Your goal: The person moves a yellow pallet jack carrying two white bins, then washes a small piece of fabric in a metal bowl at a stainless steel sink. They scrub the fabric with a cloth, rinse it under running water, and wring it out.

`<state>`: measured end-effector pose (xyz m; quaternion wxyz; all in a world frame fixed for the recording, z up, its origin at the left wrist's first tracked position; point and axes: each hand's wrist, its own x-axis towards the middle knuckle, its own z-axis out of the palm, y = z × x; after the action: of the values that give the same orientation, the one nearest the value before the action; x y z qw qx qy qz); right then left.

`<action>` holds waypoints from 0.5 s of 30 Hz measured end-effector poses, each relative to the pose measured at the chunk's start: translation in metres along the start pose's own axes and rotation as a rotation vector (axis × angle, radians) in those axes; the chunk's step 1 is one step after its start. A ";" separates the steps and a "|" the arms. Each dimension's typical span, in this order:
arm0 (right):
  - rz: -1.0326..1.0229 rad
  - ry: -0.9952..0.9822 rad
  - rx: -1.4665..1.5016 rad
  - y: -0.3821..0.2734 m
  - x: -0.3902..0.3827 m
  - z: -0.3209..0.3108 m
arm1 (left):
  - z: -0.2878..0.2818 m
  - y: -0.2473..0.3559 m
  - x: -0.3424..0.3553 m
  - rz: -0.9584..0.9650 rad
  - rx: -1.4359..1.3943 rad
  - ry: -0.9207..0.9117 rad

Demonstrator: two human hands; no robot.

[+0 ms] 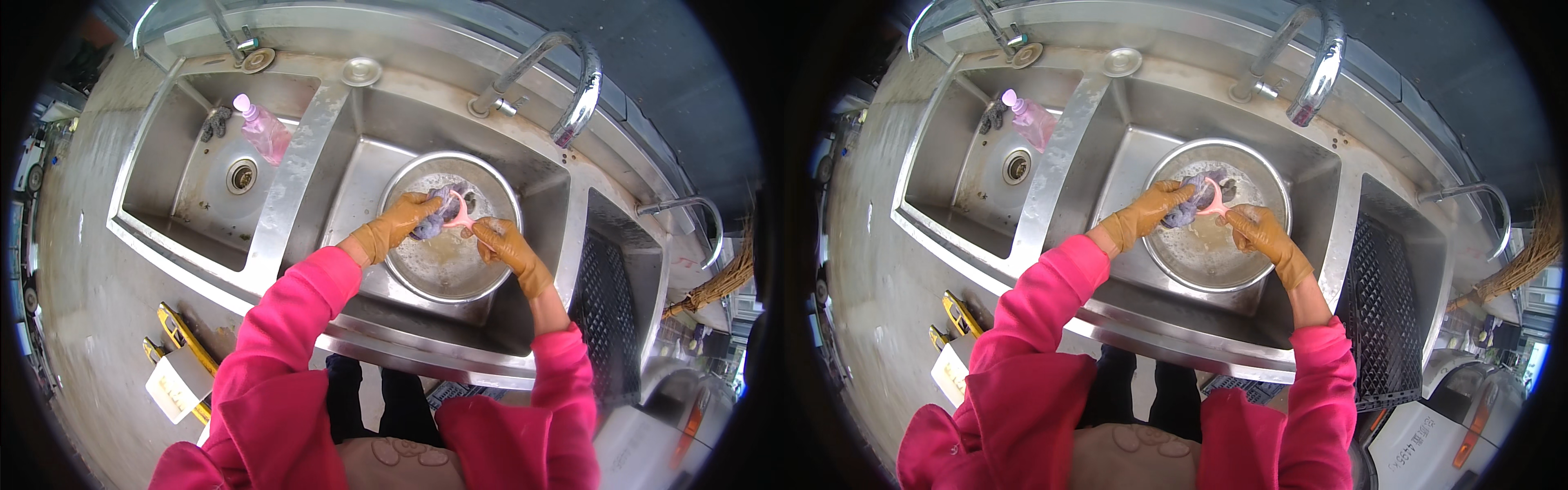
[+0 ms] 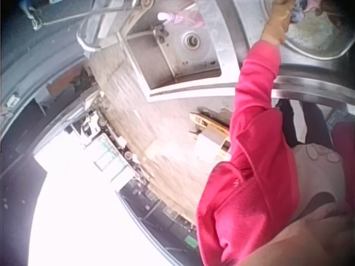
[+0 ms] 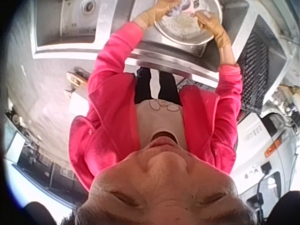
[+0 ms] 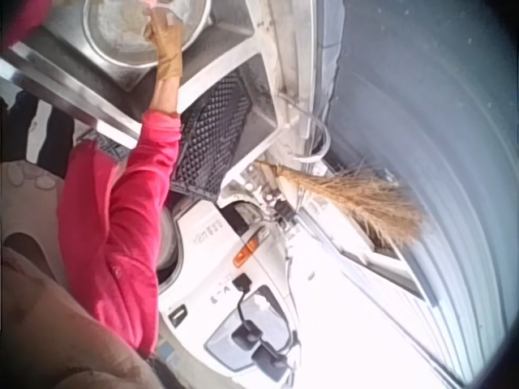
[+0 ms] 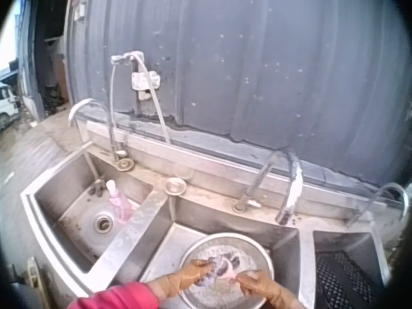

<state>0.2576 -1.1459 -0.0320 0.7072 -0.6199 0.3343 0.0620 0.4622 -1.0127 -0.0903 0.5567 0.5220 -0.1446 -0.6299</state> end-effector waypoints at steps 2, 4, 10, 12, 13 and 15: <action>-0.007 -0.011 0.052 0.004 0.005 0.000 | 0.005 0.001 -0.002 -0.039 -0.141 -0.033; -0.019 0.021 0.035 0.006 0.009 -0.003 | 0.005 0.005 -0.008 -0.066 -0.180 -0.112; -0.145 0.361 0.029 0.014 0.024 0.006 | 0.016 0.007 -0.013 -0.135 -0.282 0.022; -0.312 0.465 -0.294 0.018 0.030 0.022 | 0.026 0.004 -0.007 -0.143 -0.293 0.123; -0.375 0.532 -0.461 0.020 0.032 0.029 | 0.032 0.001 -0.003 -0.134 -0.285 0.160; -0.659 0.579 -0.925 0.023 0.036 0.038 | 0.043 -0.005 0.004 -0.078 -0.274 0.187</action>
<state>0.2891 -1.1176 -0.0707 0.2296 -0.9231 0.2422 -0.1909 0.4247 -1.0316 -0.0782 0.6090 0.5028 0.0156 -0.6133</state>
